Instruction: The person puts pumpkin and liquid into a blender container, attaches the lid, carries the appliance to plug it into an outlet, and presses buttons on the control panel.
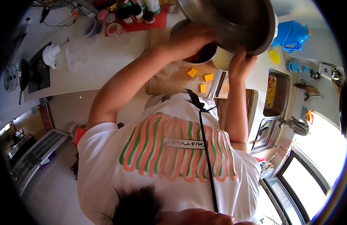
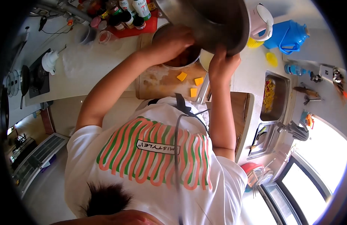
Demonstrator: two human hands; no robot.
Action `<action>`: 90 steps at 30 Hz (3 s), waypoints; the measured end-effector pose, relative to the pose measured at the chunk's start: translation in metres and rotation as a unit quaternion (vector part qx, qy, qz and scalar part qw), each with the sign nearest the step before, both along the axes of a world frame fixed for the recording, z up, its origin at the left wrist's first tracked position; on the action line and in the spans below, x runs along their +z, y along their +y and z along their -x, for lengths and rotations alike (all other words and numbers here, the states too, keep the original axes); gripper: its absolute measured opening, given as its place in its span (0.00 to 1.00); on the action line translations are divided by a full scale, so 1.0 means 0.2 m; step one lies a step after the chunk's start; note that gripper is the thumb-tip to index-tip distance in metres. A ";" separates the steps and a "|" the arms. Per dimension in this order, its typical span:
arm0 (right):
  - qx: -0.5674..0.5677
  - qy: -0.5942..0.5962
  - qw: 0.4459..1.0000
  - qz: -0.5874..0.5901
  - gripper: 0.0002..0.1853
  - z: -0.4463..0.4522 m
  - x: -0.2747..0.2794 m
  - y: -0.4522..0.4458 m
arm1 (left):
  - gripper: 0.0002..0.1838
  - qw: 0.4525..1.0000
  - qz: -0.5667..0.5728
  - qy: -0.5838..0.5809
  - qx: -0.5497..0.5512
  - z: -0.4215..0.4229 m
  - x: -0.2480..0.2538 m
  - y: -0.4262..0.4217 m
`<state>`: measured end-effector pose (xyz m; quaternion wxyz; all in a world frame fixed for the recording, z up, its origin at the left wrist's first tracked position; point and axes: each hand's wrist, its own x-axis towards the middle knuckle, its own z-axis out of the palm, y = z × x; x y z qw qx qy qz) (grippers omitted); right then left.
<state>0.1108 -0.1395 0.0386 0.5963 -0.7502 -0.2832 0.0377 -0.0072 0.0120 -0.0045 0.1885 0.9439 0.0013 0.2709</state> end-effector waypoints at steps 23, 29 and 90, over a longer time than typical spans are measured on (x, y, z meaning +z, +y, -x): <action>-0.165 0.619 0.742 -0.198 0.18 -0.86 -1.01 -1.64 | 0.59 0.957 0.225 0.160 0.089 0.23 -0.83 -0.79; -0.132 0.634 0.739 -0.188 0.14 -1.04 -1.28 -1.63 | 0.49 0.966 0.089 0.193 0.147 0.09 -0.81 -0.87; 0.352 -0.353 0.862 0.089 0.10 -0.86 -0.38 -0.89 | 0.08 0.918 0.218 -0.139 0.302 0.19 -0.08 -0.83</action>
